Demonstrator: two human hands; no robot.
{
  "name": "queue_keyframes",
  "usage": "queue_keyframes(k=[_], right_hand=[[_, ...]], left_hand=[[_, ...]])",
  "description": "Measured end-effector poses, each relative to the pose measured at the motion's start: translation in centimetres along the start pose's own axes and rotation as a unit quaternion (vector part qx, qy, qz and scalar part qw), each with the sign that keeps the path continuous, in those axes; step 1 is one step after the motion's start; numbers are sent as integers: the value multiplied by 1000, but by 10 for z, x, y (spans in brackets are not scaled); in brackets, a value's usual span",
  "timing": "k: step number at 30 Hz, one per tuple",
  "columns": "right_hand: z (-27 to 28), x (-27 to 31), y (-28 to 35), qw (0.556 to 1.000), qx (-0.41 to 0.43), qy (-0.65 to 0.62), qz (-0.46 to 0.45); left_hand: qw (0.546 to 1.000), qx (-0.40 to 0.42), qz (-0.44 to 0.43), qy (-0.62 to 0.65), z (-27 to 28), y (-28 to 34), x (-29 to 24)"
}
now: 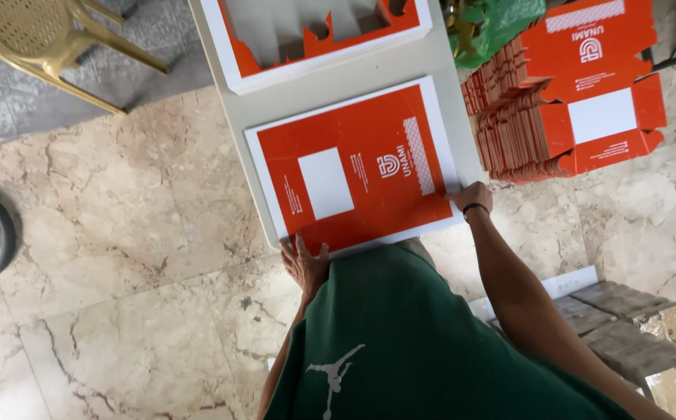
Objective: Removing waste material from die-cut cardboard sheets to prepare box templates
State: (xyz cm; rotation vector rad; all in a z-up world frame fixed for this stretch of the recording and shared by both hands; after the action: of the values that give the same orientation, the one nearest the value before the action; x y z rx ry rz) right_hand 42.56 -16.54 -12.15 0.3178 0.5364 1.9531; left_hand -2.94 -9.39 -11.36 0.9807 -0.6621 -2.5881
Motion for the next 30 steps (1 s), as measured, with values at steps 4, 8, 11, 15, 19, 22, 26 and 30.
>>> queue_keyframes(k=[4, 8, 11, 15, 19, 22, 26, 30], right_hand=[[5, 11, 8, 1000, 3, 4, -6], [25, 23, 36, 1000, 9, -18, -4], [21, 18, 27, 1000, -1, -8, 4], [15, 14, 19, 1000, -2, -12, 5], [19, 15, 18, 1000, -1, -15, 23], [12, 11, 18, 1000, -9, -1, 22], [18, 14, 21, 1000, -12, 9, 22], [15, 14, 23, 999, -23, 23, 19]], left_hand=[[999, -11, 37, 5, -3, -3, 7], [998, -28, 37, 38, 1, 0, 7], [997, -28, 32, 71, 26, 11, -8], [990, -41, 36, 133, 41, -2, 11], [977, -60, 40, 201, 47, -22, 21], [979, -74, 49, 186, 30, -38, 55], [982, -68, 56, 168, 35, -40, 56], [983, -62, 60, 160, 38, -34, 49]])
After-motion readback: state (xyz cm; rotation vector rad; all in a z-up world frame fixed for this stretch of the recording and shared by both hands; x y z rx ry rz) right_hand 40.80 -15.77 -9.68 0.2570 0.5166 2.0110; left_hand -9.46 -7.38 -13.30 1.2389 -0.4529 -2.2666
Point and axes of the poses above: each hand's wrist, its own y-axis away from the middle knuckle, its own z-axis out of the back of the hand, x = y × z, the point moved 4 cm from there along -y, towards the middle knuckle, and after that the axes turned 12 degrees about y, right-handed, at the moved point
